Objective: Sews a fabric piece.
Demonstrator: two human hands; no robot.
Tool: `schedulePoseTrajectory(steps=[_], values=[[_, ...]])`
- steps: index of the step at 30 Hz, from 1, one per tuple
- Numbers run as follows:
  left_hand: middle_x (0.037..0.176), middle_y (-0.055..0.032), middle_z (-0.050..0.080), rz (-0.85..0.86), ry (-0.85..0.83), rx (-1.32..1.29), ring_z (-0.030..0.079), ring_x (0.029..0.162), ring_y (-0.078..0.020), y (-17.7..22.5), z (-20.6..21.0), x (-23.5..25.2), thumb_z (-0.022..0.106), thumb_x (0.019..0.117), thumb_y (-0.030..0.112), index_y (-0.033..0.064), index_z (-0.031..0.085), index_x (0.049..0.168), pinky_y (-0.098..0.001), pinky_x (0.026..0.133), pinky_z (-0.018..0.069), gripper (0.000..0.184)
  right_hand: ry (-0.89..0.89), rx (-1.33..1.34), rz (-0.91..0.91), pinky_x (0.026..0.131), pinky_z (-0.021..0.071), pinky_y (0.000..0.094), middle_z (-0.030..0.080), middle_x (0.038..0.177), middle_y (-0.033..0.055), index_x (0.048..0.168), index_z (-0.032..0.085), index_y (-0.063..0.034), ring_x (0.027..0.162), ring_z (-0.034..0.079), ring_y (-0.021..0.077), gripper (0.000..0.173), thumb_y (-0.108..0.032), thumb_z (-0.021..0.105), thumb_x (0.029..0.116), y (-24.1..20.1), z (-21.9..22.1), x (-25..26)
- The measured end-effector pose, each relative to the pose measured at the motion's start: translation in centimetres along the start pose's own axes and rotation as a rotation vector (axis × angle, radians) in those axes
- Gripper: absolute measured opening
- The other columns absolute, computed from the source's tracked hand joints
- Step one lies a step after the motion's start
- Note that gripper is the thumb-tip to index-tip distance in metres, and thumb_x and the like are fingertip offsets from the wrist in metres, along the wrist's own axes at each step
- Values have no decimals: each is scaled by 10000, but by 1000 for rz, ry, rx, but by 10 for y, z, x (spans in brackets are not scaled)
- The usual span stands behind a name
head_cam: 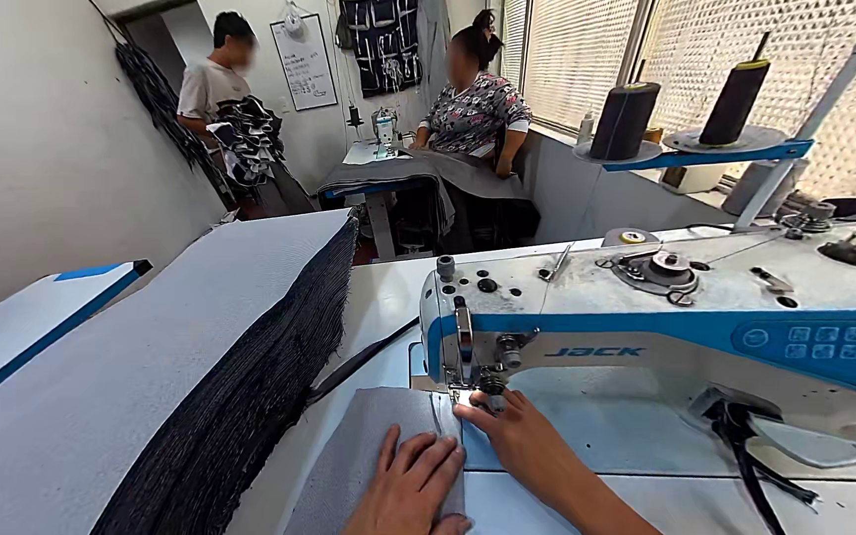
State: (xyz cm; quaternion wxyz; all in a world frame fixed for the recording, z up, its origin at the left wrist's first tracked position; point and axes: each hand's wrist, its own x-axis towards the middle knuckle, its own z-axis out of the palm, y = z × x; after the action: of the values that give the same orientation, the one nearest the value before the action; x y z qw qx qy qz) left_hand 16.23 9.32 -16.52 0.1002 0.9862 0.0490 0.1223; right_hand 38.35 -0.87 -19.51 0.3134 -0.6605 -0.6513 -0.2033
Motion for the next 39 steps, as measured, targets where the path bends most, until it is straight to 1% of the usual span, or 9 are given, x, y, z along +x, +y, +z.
schedulePoseTrajectory(steps=[5,13,17,20,24,29,34,37,39], values=[[1523,-9,539,18,-3,6,476,1421,-278,-4,-1,3,408,1059,526,175,528,1498,-664,1156,261,575,2,5,11,755,587,402,739,992,88,1085,796,-219,919,718,283,387,-2,555,872,1,0,2],[1533,-12,532,-6,-20,-57,461,1437,-291,-2,-2,5,441,1067,475,167,528,1501,-683,1166,227,539,31,-15,14,731,586,400,738,951,91,1052,807,-227,887,721,285,386,-22,544,858,3,5,0],[1531,-3,533,0,-14,-27,466,1434,-274,-3,0,4,444,1059,495,176,521,1504,-671,1164,246,553,14,-20,31,733,587,414,740,976,99,1060,807,-224,892,721,297,392,-18,542,859,1,5,-1],[1530,-1,532,16,14,1,471,1428,-266,-6,2,4,414,1056,529,183,521,1505,-662,1161,261,576,-4,-20,41,748,589,423,741,1002,107,1067,802,-213,907,720,308,387,-4,554,856,0,2,2],[1522,0,540,28,55,38,486,1418,-257,-6,6,2,348,1060,561,186,528,1495,-646,1156,292,601,-69,-2,55,793,589,451,744,1046,131,1122,795,-202,953,721,332,423,29,558,858,-3,-3,1],[1532,-9,529,15,27,1,469,1432,-268,-6,4,4,335,1065,564,183,512,1507,-656,1162,282,610,-97,12,50,812,590,460,741,1063,122,1157,783,-210,986,716,331,440,24,542,873,-1,-4,-1],[1545,-9,514,8,-5,-18,450,1446,-266,-6,1,5,334,1069,559,183,498,1519,-652,1173,262,609,-91,18,39,790,592,452,742,1050,124,1163,781,-224,959,718,330,443,1,521,884,1,-3,-2],[1535,-12,526,8,32,17,472,1429,-274,3,5,-1,333,1069,548,177,508,1508,-655,1155,290,601,-120,17,37,800,593,474,739,1053,127,1148,784,-231,965,716,344,437,-11,514,884,0,-6,-5],[1525,-3,534,12,59,46,479,1422,-266,8,8,-5,341,1064,552,183,519,1497,-646,1151,302,597,-125,11,22,779,589,476,746,1040,123,1120,791,-233,945,721,347,427,-33,493,890,0,-8,-6]])
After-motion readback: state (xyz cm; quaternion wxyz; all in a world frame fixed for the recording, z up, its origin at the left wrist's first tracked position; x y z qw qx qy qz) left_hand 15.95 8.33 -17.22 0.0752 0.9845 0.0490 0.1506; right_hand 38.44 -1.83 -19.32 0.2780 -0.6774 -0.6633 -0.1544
